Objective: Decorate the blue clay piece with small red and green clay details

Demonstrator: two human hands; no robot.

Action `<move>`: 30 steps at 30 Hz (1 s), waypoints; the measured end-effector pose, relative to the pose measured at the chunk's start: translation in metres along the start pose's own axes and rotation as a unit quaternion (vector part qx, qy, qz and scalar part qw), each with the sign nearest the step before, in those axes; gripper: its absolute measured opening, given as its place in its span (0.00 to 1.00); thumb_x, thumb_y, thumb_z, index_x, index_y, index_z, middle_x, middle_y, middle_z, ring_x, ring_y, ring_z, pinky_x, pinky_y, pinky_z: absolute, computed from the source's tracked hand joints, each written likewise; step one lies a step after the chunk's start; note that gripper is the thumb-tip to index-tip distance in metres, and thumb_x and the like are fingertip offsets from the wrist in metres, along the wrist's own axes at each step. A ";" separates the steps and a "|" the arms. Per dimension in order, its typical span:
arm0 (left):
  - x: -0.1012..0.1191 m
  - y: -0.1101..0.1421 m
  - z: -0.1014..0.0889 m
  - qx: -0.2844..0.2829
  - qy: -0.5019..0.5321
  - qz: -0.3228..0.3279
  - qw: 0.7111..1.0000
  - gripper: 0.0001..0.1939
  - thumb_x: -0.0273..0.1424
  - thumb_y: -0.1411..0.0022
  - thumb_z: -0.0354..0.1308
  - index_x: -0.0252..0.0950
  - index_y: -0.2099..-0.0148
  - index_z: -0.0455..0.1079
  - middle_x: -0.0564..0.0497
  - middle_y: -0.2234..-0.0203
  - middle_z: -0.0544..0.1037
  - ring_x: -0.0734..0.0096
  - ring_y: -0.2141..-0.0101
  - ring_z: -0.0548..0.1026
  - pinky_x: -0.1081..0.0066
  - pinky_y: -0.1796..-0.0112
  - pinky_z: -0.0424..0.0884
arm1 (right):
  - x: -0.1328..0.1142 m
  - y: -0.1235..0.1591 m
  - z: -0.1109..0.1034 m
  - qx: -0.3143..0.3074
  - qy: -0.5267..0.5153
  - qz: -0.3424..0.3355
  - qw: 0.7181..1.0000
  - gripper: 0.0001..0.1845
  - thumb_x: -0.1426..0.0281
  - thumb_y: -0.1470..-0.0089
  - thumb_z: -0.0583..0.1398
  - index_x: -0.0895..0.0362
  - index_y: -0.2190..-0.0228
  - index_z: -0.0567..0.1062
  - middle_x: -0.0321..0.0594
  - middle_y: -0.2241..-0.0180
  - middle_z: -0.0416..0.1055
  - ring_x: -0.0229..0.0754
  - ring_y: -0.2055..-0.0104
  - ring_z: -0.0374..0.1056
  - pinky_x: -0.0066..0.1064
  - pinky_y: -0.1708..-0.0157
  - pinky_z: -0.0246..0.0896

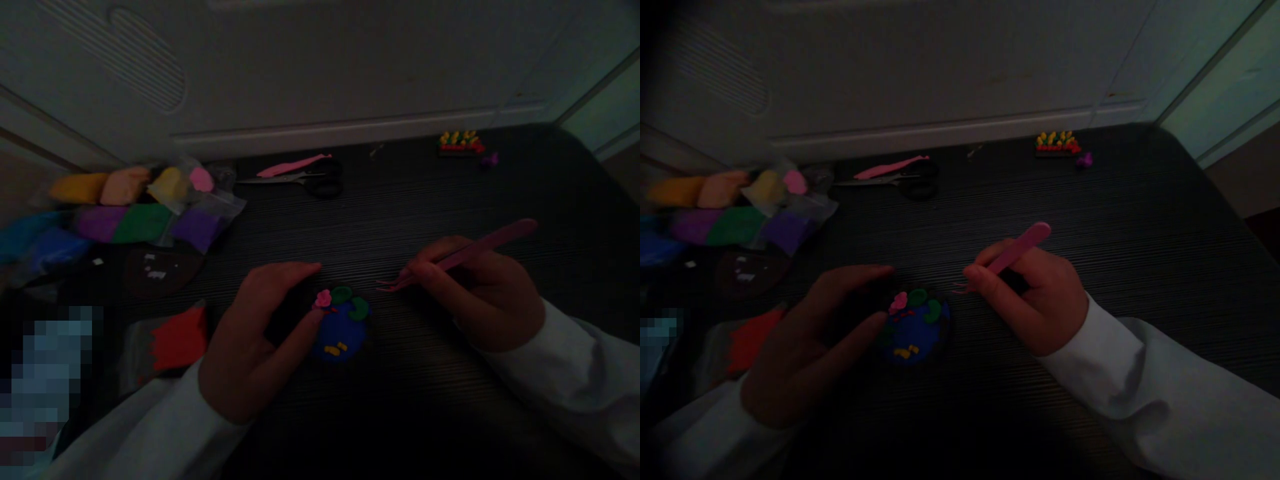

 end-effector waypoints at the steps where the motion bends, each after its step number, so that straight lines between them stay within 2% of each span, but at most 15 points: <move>1: 0.005 0.000 -0.001 0.012 -0.015 0.024 1.000 0.20 0.29 0.46 0.54 0.42 0.49 0.60 0.50 0.53 0.67 0.60 0.54 0.65 0.59 0.53 0.62 | -0.002 0.000 0.000 -0.008 0.009 -0.013 1.000 0.04 0.68 0.48 0.57 0.53 0.71 0.72 0.36 0.71 0.72 0.38 0.70 0.69 0.30 0.71 0.63; 5: 0.022 0.002 -0.002 0.063 -0.056 0.100 0.991 0.11 0.28 0.48 0.55 0.43 0.60 0.69 0.50 0.54 0.67 0.56 0.52 0.62 0.54 0.53 0.58 | -0.006 -0.001 0.001 -0.019 0.016 -0.047 0.999 0.04 0.71 0.49 0.57 0.53 0.70 0.72 0.36 0.69 0.74 0.38 0.67 0.70 0.31 0.67 0.64; 8: 0.026 0.004 0.000 0.068 -0.065 0.116 0.989 0.09 0.28 0.49 0.56 0.43 0.64 0.71 0.50 0.55 0.68 0.55 0.52 0.61 0.53 0.53 0.58 | -0.007 0.000 0.002 -0.014 0.019 -0.053 0.998 0.04 0.70 0.49 0.57 0.54 0.70 0.72 0.37 0.70 0.74 0.39 0.67 0.70 0.33 0.66 0.64; 16: 0.027 0.006 0.004 0.045 -0.082 0.129 0.987 0.13 0.29 0.49 0.55 0.46 0.60 0.72 0.49 0.51 0.66 0.53 0.51 0.59 0.52 0.53 0.58 | -0.010 0.000 0.007 -0.037 0.009 -0.070 0.997 0.04 0.70 0.48 0.56 0.53 0.70 0.71 0.37 0.70 0.74 0.40 0.67 0.70 0.36 0.64 0.62; 30: 0.027 0.003 0.007 0.032 -0.081 0.134 0.987 0.12 0.29 0.48 0.55 0.46 0.60 0.73 0.50 0.51 0.66 0.53 0.51 0.59 0.52 0.54 0.59 | -0.014 -0.001 0.009 -0.040 0.019 -0.079 0.996 0.05 0.69 0.48 0.56 0.54 0.71 0.72 0.37 0.71 0.74 0.40 0.69 0.70 0.36 0.65 0.61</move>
Point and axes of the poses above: each hand's wrist, its own y-axis away from the middle knuckle, its own z-axis out of the palm, x = y × z, the point moved 5 cm from there along -y, towards the middle knuckle
